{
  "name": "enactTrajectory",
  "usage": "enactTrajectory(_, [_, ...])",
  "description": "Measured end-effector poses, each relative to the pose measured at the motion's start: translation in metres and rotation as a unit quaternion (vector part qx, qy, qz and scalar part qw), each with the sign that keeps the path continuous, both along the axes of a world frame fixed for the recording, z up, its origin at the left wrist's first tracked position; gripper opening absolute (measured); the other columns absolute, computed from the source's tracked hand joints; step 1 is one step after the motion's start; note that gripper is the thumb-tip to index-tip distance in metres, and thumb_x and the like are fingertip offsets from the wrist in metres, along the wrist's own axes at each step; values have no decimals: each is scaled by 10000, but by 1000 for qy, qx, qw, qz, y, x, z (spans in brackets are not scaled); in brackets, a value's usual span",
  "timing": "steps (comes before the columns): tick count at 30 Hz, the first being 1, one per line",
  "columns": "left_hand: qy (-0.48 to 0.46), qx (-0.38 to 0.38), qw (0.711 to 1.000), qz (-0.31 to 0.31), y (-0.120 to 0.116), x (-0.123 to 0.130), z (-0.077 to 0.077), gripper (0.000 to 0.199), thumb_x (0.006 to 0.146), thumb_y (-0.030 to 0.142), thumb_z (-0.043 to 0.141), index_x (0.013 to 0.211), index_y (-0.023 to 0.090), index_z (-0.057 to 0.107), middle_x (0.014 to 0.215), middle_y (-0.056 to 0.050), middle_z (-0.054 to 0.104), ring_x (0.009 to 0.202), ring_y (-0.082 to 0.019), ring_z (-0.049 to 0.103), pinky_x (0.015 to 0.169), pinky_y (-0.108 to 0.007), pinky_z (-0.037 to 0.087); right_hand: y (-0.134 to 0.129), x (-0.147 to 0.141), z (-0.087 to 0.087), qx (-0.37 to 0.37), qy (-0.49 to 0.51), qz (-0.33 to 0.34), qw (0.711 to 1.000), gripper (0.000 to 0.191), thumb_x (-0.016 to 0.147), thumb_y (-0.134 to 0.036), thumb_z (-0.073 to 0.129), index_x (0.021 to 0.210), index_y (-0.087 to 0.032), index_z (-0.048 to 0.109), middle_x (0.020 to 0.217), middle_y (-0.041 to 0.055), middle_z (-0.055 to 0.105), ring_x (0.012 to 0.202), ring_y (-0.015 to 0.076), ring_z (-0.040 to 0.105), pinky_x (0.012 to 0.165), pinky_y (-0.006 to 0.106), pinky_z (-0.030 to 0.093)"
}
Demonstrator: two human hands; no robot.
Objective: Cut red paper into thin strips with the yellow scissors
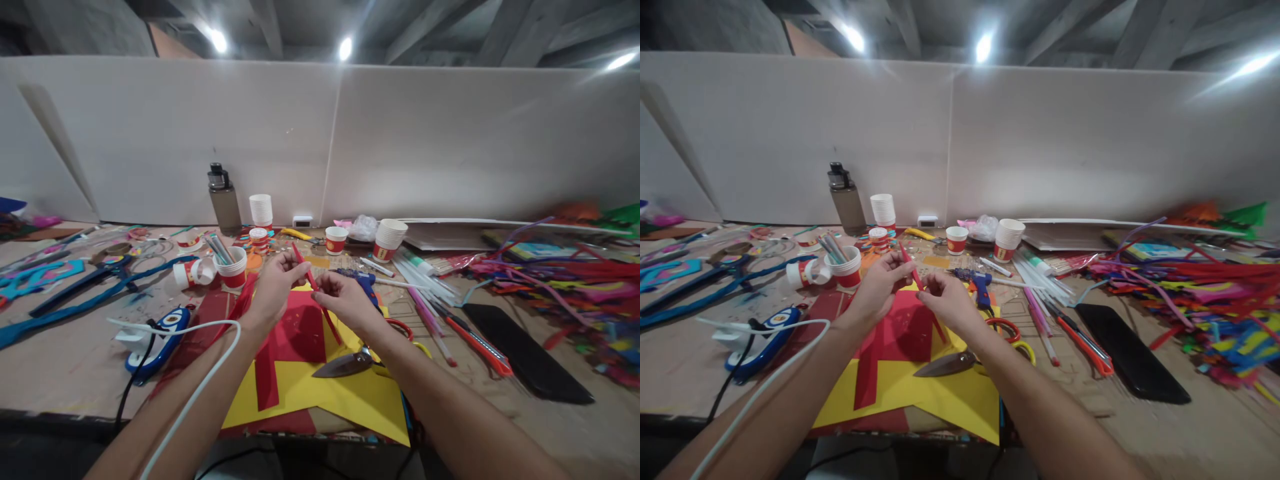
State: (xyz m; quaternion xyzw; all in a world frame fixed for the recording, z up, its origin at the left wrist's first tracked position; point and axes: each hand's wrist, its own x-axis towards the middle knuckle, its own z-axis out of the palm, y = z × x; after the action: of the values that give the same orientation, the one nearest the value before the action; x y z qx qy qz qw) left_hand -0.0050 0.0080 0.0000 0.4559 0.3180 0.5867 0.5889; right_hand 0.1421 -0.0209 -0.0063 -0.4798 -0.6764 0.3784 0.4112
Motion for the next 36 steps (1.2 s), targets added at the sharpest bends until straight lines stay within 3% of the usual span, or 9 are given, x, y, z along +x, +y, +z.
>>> enactTrajectory(6, [-55, -10, 998, 7, 3, -6, 5, 279, 626, 218, 750, 718, 154, 495, 676, 50, 524, 583, -56, 509, 579, -199, 445, 0, -4, -5, -42, 30, 35, 998, 108, 720, -255, 579, 694, -172, 516, 637, -47, 446, 577, 92, 377, 556, 232, 302])
enactTrajectory(12, [-107, 6, 993, 45, 9, -13, 11, 244, 628, 173, 738, 793, 144, 561, 716, 39, 567, 609, -49, 537, 584, -184, 443, -2, -8, -8, -74, 53, 57, 994, 181, 724, -330, 613, 687, -172, 534, 624, -48, 441, 569, 91, 371, 543, 234, 277])
enactTrajectory(20, [-147, -13, 985, 88, 24, -30, 12, 255, 599, 177, 778, 755, 167, 577, 698, 51, 613, 595, -42, 576, 566, -168, 452, -6, -10, -3, -136, 77, 90, 984, 264, 692, -389, 675, 676, -161, 544, 600, -50, 469, 537, 77, 385, 512, 223, 272])
enactTrajectory(23, [-136, -27, 990, 40, 22, -26, 8, 245, 626, 198, 769, 780, 166, 582, 690, 46, 615, 587, -48, 578, 578, -178, 465, -6, -9, -3, -158, 115, 73, 978, 265, 681, -385, 694, 696, -162, 552, 595, -52, 487, 511, 70, 397, 488, 217, 275])
enactTrajectory(28, [6, -51, 990, -129, 8, -11, 2, 274, 597, 236, 796, 747, 129, 593, 625, 12, 605, 526, -75, 559, 533, -201, 461, -3, -4, -5, -162, 175, 54, 970, 253, 705, -376, 692, 722, -168, 550, 604, -59, 473, 489, 60, 403, 457, 207, 282])
enactTrajectory(31, [40, -37, 994, -96, 7, -12, 2, 293, 580, 262, 806, 717, 124, 587, 622, 4, 604, 480, -69, 535, 485, -195, 440, -3, -2, -5, -162, 175, 61, 969, 261, 705, -380, 699, 715, -166, 549, 591, -62, 468, 482, 58, 408, 451, 204, 295])
enactTrajectory(36, [-4, -29, 1000, -7, 19, -24, 4, 311, 566, 264, 812, 693, 127, 563, 599, 34, 556, 477, -47, 503, 460, -168, 413, -4, -3, -6, -159, 160, 80, 971, 250, 716, -368, 704, 724, -160, 565, 596, -48, 517, 490, 60, 467, 478, 202, 368])
